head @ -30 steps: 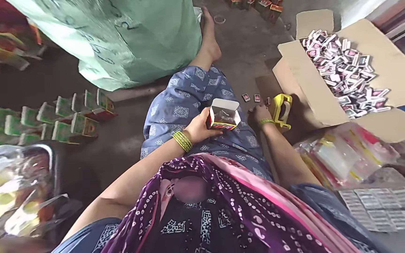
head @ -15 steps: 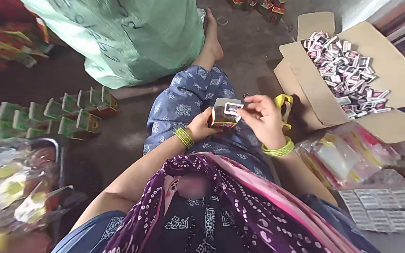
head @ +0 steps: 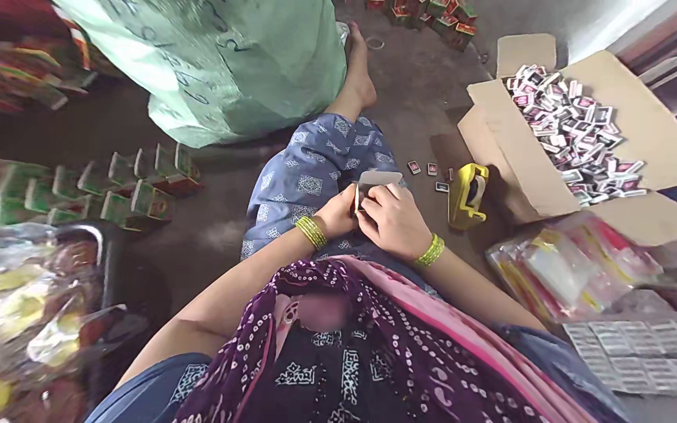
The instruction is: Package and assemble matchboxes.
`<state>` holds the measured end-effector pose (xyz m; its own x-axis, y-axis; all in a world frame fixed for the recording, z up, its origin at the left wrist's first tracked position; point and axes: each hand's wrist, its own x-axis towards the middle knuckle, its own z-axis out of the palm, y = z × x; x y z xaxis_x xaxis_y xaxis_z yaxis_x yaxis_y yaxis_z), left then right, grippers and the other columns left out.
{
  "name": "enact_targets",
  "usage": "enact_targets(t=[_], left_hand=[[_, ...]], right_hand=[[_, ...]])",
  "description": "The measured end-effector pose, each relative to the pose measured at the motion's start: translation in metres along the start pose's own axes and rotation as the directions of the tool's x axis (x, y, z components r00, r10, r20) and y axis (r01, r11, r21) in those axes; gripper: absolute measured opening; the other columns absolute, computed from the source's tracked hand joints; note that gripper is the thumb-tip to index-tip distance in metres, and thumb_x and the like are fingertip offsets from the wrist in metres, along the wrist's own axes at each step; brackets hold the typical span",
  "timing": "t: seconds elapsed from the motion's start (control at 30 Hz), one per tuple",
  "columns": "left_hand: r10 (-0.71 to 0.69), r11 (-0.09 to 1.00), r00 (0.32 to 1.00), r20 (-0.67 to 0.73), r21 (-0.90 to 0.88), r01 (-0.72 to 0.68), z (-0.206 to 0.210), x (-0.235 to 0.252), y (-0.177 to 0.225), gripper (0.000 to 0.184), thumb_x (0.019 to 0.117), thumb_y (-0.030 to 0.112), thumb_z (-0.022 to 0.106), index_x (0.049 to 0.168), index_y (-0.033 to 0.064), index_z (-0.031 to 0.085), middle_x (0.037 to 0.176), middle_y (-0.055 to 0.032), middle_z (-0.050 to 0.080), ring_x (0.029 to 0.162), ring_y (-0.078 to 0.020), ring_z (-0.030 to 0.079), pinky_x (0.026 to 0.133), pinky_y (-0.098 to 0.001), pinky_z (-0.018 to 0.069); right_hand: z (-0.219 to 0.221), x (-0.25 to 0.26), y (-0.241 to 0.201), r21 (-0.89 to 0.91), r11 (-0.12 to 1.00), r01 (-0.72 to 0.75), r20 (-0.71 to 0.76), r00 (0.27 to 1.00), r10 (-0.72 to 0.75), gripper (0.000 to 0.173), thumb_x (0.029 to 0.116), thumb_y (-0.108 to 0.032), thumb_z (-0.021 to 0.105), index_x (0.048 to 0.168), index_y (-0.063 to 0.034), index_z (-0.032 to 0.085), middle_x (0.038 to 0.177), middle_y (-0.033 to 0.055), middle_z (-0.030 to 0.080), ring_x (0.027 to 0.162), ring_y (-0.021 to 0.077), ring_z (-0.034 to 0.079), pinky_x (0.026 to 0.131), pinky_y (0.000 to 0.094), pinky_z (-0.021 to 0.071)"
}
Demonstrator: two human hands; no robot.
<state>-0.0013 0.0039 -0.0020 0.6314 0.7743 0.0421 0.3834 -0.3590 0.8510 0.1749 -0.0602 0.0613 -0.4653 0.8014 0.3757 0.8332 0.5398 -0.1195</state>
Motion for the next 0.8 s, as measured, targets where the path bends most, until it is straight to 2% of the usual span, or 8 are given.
enact_targets(t=[0.17, 0.33, 0.4, 0.47, 0.57, 0.7, 0.77, 0.8], left_hand=[[-0.024, 1.000, 1.000, 0.019, 0.004, 0.024, 0.001, 0.000, -0.005, 0.070, 0.0841, 0.020, 0.078, 0.140, -0.0036, 0.045, 0.123, -0.0183, 0.066, 0.116, -0.0225, 0.065, 0.103, -0.0445, 0.0522], [-0.023, 1.000, 1.000, 0.000, -0.016, 0.023, 0.001, 0.000, -0.001, 0.071, 0.0839, 0.021, 0.079, 0.142, -0.0021, 0.045, 0.124, -0.0175, 0.066, 0.116, -0.0224, 0.065, 0.104, -0.0448, 0.0523], [0.024, 0.996, 0.997, -0.069, -0.080, -0.029, 0.000, -0.003, 0.004, 0.082, 0.0830, 0.024, 0.082, 0.147, -0.0023, 0.038, 0.127, -0.0167, 0.065, 0.117, -0.0203, 0.066, 0.104, -0.0433, 0.0531], [0.137, 0.970, 0.979, -0.154, -0.180, -0.164, 0.002, -0.003, 0.002, 0.101, 0.0813, 0.024, 0.085, 0.154, -0.0018, 0.020, 0.128, -0.0170, 0.064, 0.117, -0.0183, 0.066, 0.103, -0.0412, 0.0553], [0.239, 0.918, 0.943, -0.232, -0.263, -0.297, 0.008, -0.004, 0.001, 0.116, 0.0819, 0.028, 0.087, 0.158, 0.0038, 0.004, 0.130, -0.0204, 0.061, 0.116, -0.0220, 0.067, 0.101, -0.0441, 0.0570], [0.326, 0.865, 0.924, -0.200, -0.331, -0.377, 0.007, -0.004, 0.006, 0.093, 0.0904, 0.025, 0.080, 0.158, 0.0026, 0.021, 0.137, -0.0193, 0.058, 0.118, -0.0227, 0.066, 0.102, -0.0439, 0.0577], [0.339, 0.858, 0.925, -0.172, -0.346, -0.379, 0.007, -0.005, 0.006, 0.078, 0.0909, 0.024, 0.079, 0.151, -0.0018, 0.036, 0.137, -0.0187, 0.058, 0.119, -0.0222, 0.065, 0.102, -0.0427, 0.0570], [0.349, 0.855, 0.923, -0.164, -0.349, -0.385, 0.008, -0.005, 0.005, 0.072, 0.0905, 0.023, 0.080, 0.146, -0.0028, 0.042, 0.135, -0.0180, 0.059, 0.117, -0.0219, 0.065, 0.101, -0.0426, 0.0574]], right_hand=[[0.006, 0.004, 0.005, 0.013, 0.992, 0.122, 0.037, 0.992, -0.123, 0.027, 0.1027, -0.028, 0.054, 0.097, -0.0144, 0.076, 0.117, 0.0036, 0.070, 0.117, 0.0260, 0.061, 0.095, 0.0489, 0.0490], [0.005, 0.003, 0.014, 0.047, 0.990, 0.136, -0.005, 0.991, -0.136, 0.027, 0.1028, -0.032, 0.055, 0.094, -0.0175, 0.076, 0.105, -0.0004, 0.072, 0.115, 0.0232, 0.060, 0.096, 0.0491, 0.0452], [0.003, -0.003, 0.021, 0.111, 0.991, 0.073, -0.161, 0.985, -0.055, 0.024, 0.0982, -0.035, 0.066, 0.107, -0.0158, 0.077, 0.120, 0.0038, 0.072, 0.121, 0.0253, 0.061, 0.102, 0.0518, 0.0460], [0.000, -0.009, 0.030, 0.280, 0.960, -0.029, -0.294, 0.949, 0.114, 0.040, 0.0904, -0.035, 0.077, 0.123, -0.0118, 0.072, 0.131, 0.0098, 0.066, 0.125, 0.0286, 0.058, 0.106, 0.0546, 0.0462], [0.002, -0.020, 0.046, 0.606, 0.782, -0.144, -0.244, 0.902, 0.355, 0.065, 0.0854, -0.031, 0.084, 0.137, -0.0038, 0.055, 0.141, 0.0150, 0.057, 0.134, 0.0266, 0.052, 0.111, 0.0482, 0.0464], [0.010, -0.030, 0.051, 0.885, 0.428, -0.184, -0.001, 0.918, 0.396, 0.065, 0.0937, -0.022, 0.075, 0.150, -0.0038, 0.047, 0.143, 0.0127, 0.058, 0.123, 0.0202, 0.063, 0.103, 0.0389, 0.0568], [0.019, -0.032, 0.050, 0.889, 0.436, -0.140, -0.013, 0.944, 0.330, 0.057, 0.0976, -0.023, 0.070, 0.146, 0.0009, 0.052, 0.140, 0.0155, 0.061, 0.122, 0.0206, 0.064, 0.103, 0.0385, 0.0568], [0.023, -0.033, 0.050, 0.869, 0.481, -0.114, -0.045, 0.950, 0.307, 0.049, 0.0981, -0.026, 0.069, 0.137, 0.0028, 0.060, 0.133, 0.0159, 0.064, 0.119, 0.0198, 0.065, 0.101, 0.0373, 0.0575]])
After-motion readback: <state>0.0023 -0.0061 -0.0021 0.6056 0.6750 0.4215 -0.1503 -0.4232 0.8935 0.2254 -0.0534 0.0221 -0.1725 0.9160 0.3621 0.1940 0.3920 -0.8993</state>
